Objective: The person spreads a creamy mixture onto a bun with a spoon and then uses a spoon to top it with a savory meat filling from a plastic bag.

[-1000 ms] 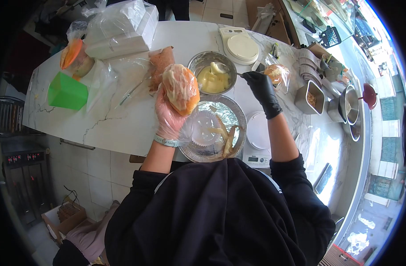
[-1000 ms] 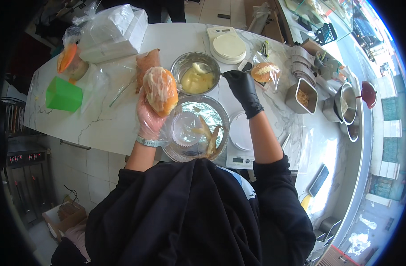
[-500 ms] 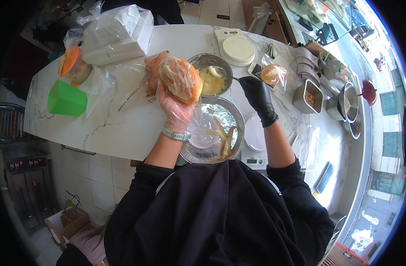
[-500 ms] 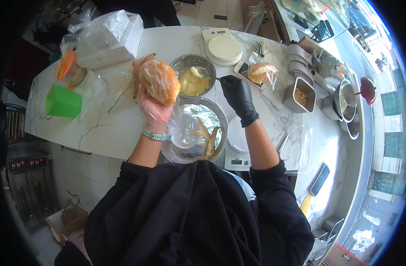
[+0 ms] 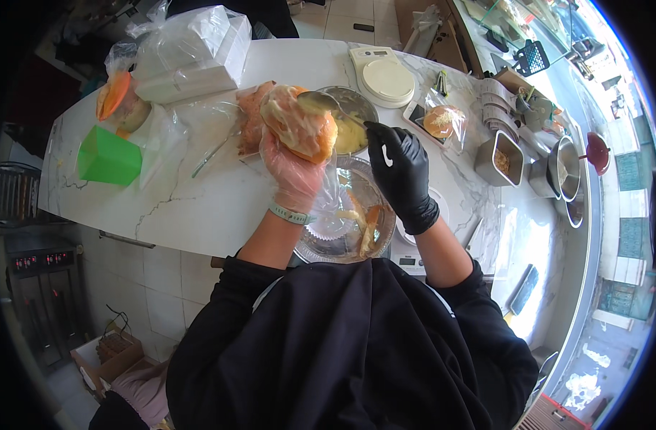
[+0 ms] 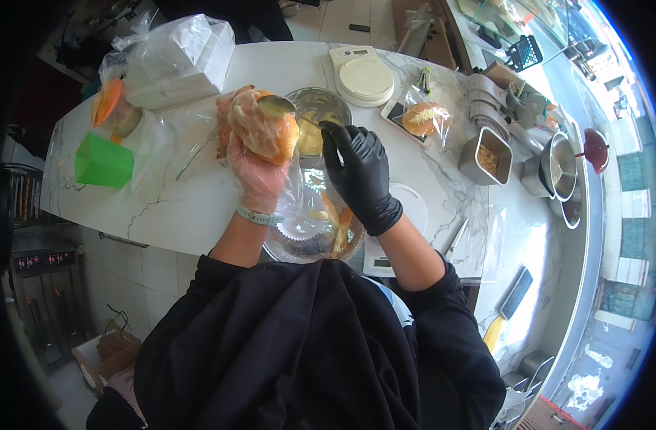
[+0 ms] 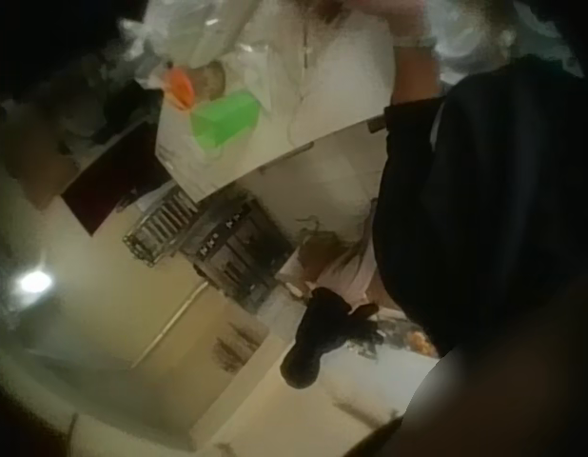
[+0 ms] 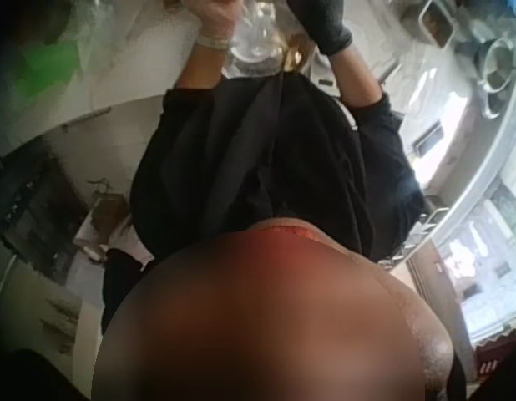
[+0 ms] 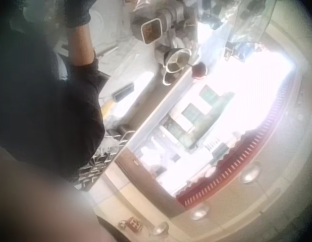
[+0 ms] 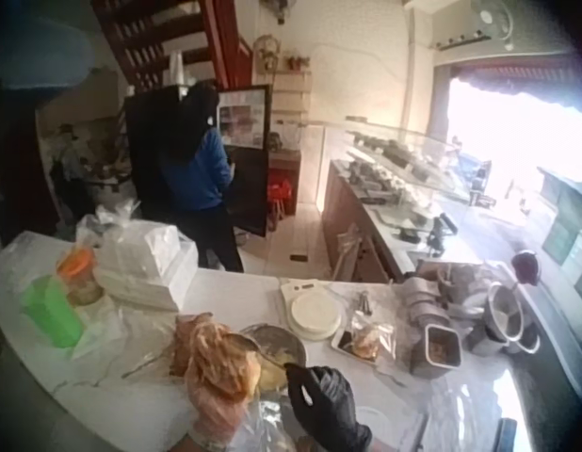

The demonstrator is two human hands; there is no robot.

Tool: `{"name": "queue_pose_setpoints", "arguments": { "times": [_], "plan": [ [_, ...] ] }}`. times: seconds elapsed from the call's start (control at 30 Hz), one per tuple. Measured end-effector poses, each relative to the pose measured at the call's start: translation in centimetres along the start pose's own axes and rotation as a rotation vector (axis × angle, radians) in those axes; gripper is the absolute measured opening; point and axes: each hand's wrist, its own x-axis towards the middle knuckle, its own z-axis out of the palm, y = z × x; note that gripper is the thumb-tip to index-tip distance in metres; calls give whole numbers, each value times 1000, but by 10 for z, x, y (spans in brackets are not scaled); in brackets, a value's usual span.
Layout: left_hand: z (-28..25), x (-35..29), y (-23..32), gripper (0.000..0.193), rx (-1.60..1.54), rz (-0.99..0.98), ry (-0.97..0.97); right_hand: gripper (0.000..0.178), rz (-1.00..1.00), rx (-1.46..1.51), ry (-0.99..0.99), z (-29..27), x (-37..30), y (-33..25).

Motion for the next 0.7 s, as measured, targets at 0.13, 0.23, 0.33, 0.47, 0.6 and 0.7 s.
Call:
{"name": "queue_pose_setpoints", "arguments": {
  "times": [0.13,0.23,0.33,0.47,0.6,0.7],
  "plan": [
    [0,-3,-1,48,-141,-138,-92,20,-38,35,116,-7,7,3],
    [0,-4,2,46,-131,-194,-90,20,-134,7,96,-10,15,3],
    [12,-10,6,47,-150,-292,-93,19,-153,-30,91,-16,18,8],
    [6,-9,12,46,-84,-288,-64,13,231,441,-35,-36,23,15],
    [2,-10,23,44,-31,-313,-104,14,286,489,-374,-49,20,16],
    [8,-14,25,44,-36,-391,-166,15,319,483,-422,-44,26,32]
  ]
}}
